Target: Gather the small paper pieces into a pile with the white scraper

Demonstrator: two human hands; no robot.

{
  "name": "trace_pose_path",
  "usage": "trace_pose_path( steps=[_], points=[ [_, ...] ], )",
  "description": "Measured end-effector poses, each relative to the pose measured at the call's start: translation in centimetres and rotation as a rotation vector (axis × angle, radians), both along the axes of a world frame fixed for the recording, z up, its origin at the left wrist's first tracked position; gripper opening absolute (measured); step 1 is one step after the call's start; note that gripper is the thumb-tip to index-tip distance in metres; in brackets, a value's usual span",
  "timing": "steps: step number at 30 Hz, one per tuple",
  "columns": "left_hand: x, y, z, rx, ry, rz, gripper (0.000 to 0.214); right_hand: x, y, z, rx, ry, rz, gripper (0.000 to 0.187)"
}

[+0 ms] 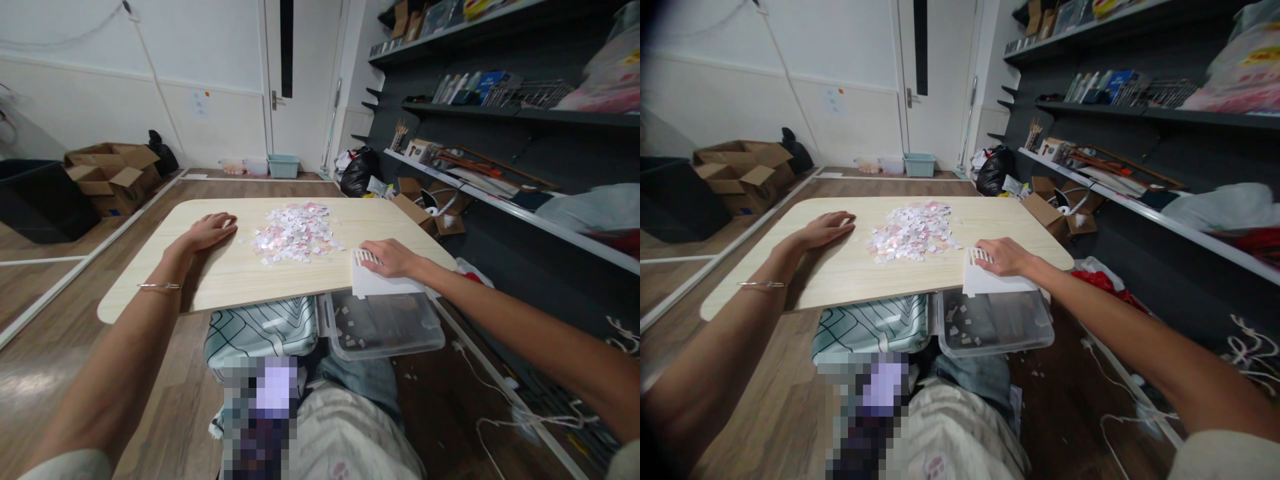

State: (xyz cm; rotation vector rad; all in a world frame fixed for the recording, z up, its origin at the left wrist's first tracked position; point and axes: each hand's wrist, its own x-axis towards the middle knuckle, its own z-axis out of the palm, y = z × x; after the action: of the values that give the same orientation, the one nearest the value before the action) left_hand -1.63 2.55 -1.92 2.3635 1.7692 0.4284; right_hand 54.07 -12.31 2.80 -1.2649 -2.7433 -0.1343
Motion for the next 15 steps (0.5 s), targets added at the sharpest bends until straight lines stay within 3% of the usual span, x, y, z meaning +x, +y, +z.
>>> trace_pose_path(
  steps=[15],
  points=[
    [0.2, -0.2, 0.1, -0.001, 0.023, 0.016, 0.08, -0.3, -1.2, 0.0, 0.004, 0.018, -0.024, 0.038]
  ],
)
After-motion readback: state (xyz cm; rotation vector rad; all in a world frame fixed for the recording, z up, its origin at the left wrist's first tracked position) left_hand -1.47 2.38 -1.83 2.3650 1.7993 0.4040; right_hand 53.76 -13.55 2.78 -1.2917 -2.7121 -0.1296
